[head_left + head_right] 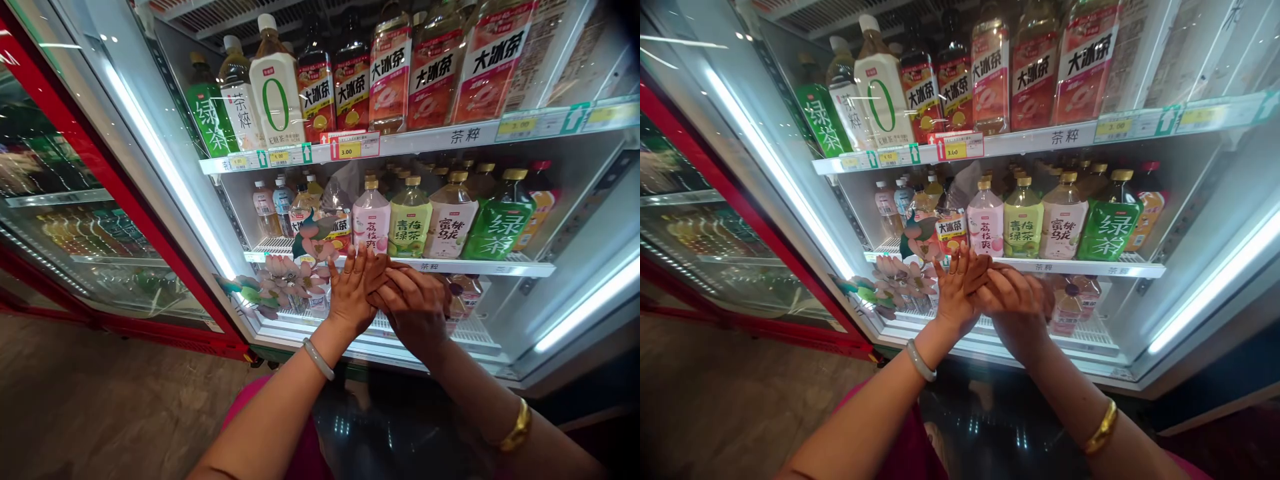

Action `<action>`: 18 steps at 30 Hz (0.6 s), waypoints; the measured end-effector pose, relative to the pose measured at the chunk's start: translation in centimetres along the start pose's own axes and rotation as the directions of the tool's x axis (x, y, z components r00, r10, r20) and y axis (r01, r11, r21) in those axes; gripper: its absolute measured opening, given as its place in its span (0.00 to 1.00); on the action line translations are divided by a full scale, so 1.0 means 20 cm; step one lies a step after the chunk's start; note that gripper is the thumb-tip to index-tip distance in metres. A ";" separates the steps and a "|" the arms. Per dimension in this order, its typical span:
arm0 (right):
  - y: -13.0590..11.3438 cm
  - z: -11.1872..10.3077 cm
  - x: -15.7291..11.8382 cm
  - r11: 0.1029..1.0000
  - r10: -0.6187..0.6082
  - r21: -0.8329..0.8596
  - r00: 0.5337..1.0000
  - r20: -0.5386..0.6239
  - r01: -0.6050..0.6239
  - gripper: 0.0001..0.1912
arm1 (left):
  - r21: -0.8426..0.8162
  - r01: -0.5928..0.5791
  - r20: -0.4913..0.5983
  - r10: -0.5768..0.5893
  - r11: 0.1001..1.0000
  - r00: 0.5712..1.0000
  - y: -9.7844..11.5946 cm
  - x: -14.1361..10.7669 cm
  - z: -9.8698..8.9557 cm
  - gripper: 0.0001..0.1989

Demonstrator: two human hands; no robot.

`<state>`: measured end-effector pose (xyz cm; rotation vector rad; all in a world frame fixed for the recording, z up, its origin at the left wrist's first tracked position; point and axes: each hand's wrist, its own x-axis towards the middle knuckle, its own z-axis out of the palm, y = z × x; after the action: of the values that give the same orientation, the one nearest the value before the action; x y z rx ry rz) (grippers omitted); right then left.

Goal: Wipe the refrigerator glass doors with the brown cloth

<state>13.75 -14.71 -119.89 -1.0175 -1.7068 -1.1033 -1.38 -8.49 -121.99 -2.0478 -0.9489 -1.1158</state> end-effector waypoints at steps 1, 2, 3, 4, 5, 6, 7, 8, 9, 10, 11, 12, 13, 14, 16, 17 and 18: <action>0.01 0.00 0.01 1.000 -0.021 0.013 1.000 0.018 0.021 0.14 | 0.002 0.005 0.005 -0.005 1.000 1.000 -0.02 0.00 0.00 0.35; 0.03 -0.01 0.03 0.999 -0.025 0.026 1.000 0.019 0.025 0.15 | 0.005 0.012 0.008 -0.012 1.000 1.000 -0.03 0.00 -0.01 0.37; 0.07 -0.02 0.06 0.999 -0.011 0.042 1.000 0.013 0.011 0.16 | 0.007 0.021 0.007 -0.021 1.000 1.000 -0.05 0.00 -0.02 0.38; 0.12 -0.03 0.09 0.998 0.023 0.057 1.000 -0.011 -0.023 0.18 | 0.007 0.034 -0.003 -0.034 0.999 0.999 -0.07 0.00 -0.03 0.39; 0.16 -0.05 0.12 0.994 0.084 0.071 0.995 -0.054 -0.080 0.20 | 0.007 0.049 -0.017 -0.049 0.999 0.999 -0.08 0.01 -0.04 0.40; 0.20 -0.05 0.15 0.985 0.157 0.083 0.983 -0.099 -0.149 0.22 | 0.005 0.060 -0.034 -0.060 0.998 0.998 -0.10 0.02 -0.05 0.41; 0.23 -0.06 0.18 0.973 0.222 0.090 0.966 -0.135 -0.211 0.23 | 0.001 0.066 -0.048 -0.066 0.998 0.997 -0.11 0.02 -0.06 0.41; 0.24 -0.05 0.19 0.963 0.266 0.089 0.951 -0.158 -0.254 0.24 | -0.003 0.069 -0.058 -0.069 0.998 0.996 -0.13 0.03 -0.06 0.41; 0.23 -0.04 0.20 0.959 0.283 0.081 0.943 -0.173 -0.273 0.23 | -0.007 0.070 -0.065 -0.070 0.998 0.995 -0.14 0.03 -0.06 0.41; 0.20 -0.02 0.20 0.963 0.271 0.070 0.946 -0.179 -0.262 0.23 | -0.009 0.070 -0.069 -0.070 0.998 0.995 -0.15 0.02 -0.06 0.40; 0.15 0.00 0.19 0.972 0.236 0.056 0.957 -0.168 -0.229 0.21 | -0.010 0.068 -0.072 -0.068 0.998 0.995 -0.16 0.02 -0.06 0.40; 0.09 0.03 0.18 0.984 0.180 0.039 0.972 -0.150 -0.176 0.20 | -0.013 0.066 -0.078 -0.066 0.998 0.995 -0.16 0.01 -0.06 0.40; 0.03 0.05 0.16 0.993 0.116 0.027 0.985 -0.128 -0.114 0.18 | -0.016 0.062 -0.082 -0.063 0.998 0.995 -0.17 0.00 -0.05 0.40; -0.03 0.08 0.13 0.998 0.062 0.021 0.993 -0.097 -0.060 0.16 | -0.017 0.057 -0.087 -0.058 0.998 0.995 -0.18 0.00 -0.05 0.39; -0.13 0.11 0.10 0.999 0.009 0.032 0.999 -0.049 -0.007 0.15 | -0.013 0.049 -0.090 -0.050 0.999 0.995 -0.19 -0.01 -0.05 0.38; -0.16 0.12 0.09 0.999 -0.004 0.043 0.999 -0.041 0.006 0.15 | -0.009 0.043 -0.094 -0.044 0.999 0.995 -0.20 -0.02 -0.05 0.37; -0.16 0.12 0.09 0.998 -0.024 0.052 0.999 -0.032 0.025 0.15 | -0.009 0.038 -0.095 -0.039 0.999 0.995 -0.20 -0.02 -0.06 0.37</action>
<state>9.69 -13.05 -119.64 -0.9444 -1.7187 -1.0786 -5.26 -7.25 -121.04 -1.9704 -0.9414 -1.2275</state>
